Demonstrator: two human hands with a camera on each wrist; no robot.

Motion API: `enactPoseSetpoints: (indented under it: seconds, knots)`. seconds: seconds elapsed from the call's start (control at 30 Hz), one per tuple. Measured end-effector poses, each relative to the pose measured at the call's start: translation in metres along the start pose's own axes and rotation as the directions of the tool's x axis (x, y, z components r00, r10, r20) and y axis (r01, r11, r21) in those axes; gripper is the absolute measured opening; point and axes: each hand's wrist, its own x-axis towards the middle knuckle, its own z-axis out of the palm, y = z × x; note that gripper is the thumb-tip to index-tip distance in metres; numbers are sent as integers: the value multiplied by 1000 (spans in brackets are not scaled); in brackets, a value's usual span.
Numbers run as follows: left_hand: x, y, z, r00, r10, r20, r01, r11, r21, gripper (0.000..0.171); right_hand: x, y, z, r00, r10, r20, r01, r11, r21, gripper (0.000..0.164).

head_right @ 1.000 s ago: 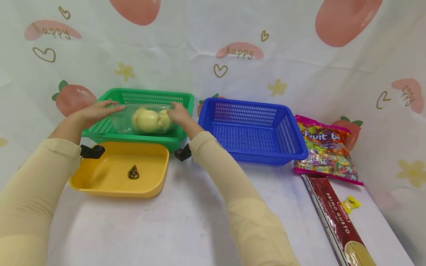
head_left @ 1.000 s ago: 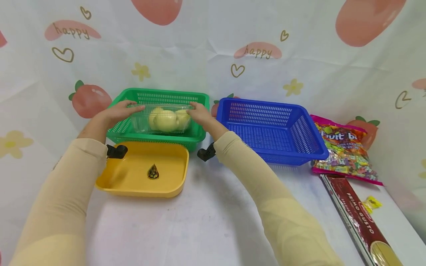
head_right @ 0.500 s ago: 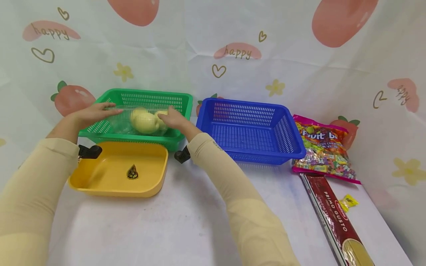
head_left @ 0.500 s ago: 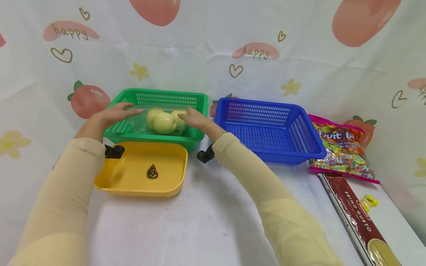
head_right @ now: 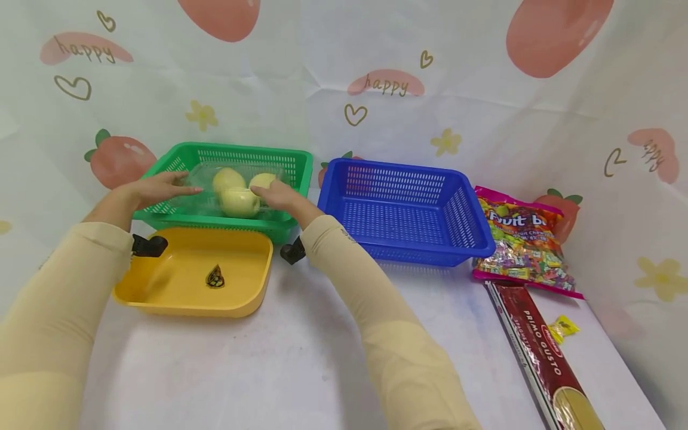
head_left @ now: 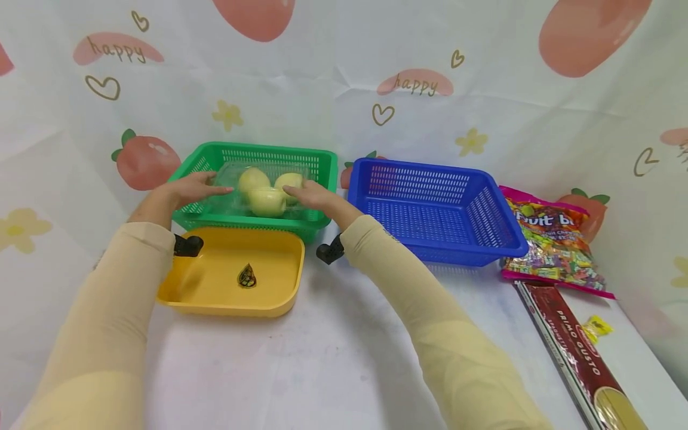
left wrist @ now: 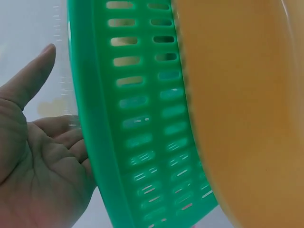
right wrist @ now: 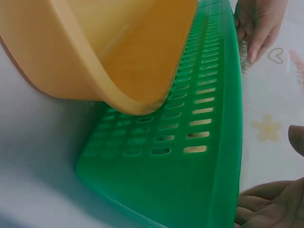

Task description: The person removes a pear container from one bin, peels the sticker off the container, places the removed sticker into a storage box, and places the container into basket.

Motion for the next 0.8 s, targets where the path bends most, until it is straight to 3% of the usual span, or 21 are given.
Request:
enactPoseSetpoints:
  seconds: [0.2,0.4,0.6,0.8]
  knots:
    - [2,0,4,999,-22,25,21,999,38,87,1,0,2,999,19,49,-16,998,-55,73]
    - [5,0,8,1000,-3,-16,4,996,92,80,1,-1,4,1000,13,28,-11,997,-80,70]
    - [4,1,10,999,4,-33,1,991,137,78,2,-2,4,1000,-7,17,9,996,-90,49]
    - [1,8,12,1000,-3,-14,5,985,171,74,-3,-3,1,999,24,35,-23,999,-40,75]
